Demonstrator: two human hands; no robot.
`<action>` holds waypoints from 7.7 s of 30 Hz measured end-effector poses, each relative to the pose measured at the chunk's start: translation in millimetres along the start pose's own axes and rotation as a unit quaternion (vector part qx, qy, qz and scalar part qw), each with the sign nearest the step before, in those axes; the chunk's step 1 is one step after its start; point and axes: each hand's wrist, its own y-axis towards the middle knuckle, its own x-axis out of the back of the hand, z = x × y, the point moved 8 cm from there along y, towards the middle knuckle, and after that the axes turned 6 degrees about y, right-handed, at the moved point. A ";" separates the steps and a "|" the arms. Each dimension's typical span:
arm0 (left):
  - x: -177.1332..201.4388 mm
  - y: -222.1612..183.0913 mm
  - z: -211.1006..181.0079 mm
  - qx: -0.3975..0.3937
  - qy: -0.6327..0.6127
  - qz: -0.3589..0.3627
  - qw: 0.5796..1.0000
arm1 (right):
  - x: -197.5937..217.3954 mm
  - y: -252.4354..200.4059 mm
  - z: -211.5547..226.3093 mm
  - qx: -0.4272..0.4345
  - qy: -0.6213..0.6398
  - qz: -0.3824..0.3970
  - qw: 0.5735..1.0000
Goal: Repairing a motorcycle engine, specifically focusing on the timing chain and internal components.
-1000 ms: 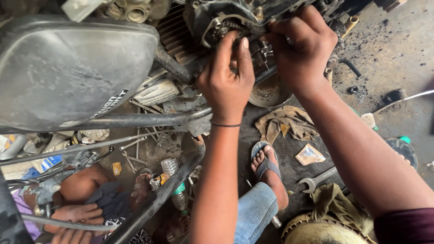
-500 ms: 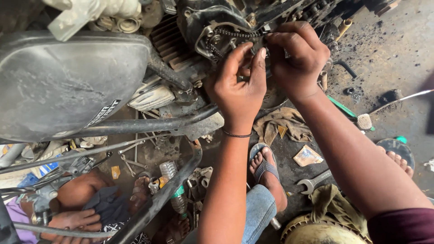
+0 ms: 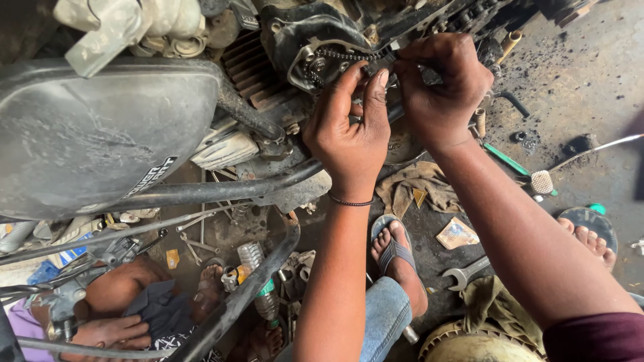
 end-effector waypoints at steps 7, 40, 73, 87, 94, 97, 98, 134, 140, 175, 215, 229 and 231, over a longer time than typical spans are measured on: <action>-3.3 1.6 0.6 0.010 0.013 -0.001 1.000 | 0.8 4.9 3.7 0.015 -0.038 0.003 0.999; -9.1 5.3 7.7 0.106 0.002 -0.037 0.994 | -8.0 18.4 20.6 0.087 -0.080 0.106 0.987; -2.2 1.9 25.1 0.063 0.185 -0.051 0.979 | -11.7 14.9 18.5 0.045 -0.096 0.058 0.993; -9.4 -1.7 26.6 0.024 0.112 -0.024 0.993 | -2.0 9.6 -8.9 -0.063 -0.022 0.022 0.998; -14.6 -2.7 32.6 0.066 0.204 -0.055 0.975 | -9.4 13.9 -7.4 -0.016 -0.009 0.057 0.998; -12.2 -17.5 41.0 0.078 0.119 -0.052 0.988 | -9.7 8.9 -7.6 -0.038 -0.013 0.045 0.998; -11.2 -22.4 44.8 0.084 0.039 -0.049 0.994 | -11.1 8.6 -3.5 -0.037 -0.033 0.045 0.998; -3.7 -30.5 39.3 0.248 -0.430 -0.003 0.868 | -12.8 -19.0 75.7 -0.001 -0.055 0.125 0.991; -2.9 -21.6 45.8 0.232 -0.380 -0.055 0.893 | -29.9 -5.8 76.7 0.078 -0.117 0.111 0.984; -6.9 -8.1 36.1 0.196 -0.156 -0.063 0.966 | -9.7 -3.1 6.4 -0.043 0.001 -0.008 0.999; 6.7 5.9 37.9 0.170 -0.055 -0.045 0.983 | -13.2 10.8 -5.3 -0.141 0.025 0.027 0.989; 43.7 13.4 23.9 0.050 0.089 -0.124 0.987 | -23.5 -6.2 -14.1 -0.116 0.081 0.036 0.989; 48.2 14.5 18.6 0.037 0.113 -0.136 0.984 | -26.6 -5.9 -11.9 -0.137 0.097 0.038 0.985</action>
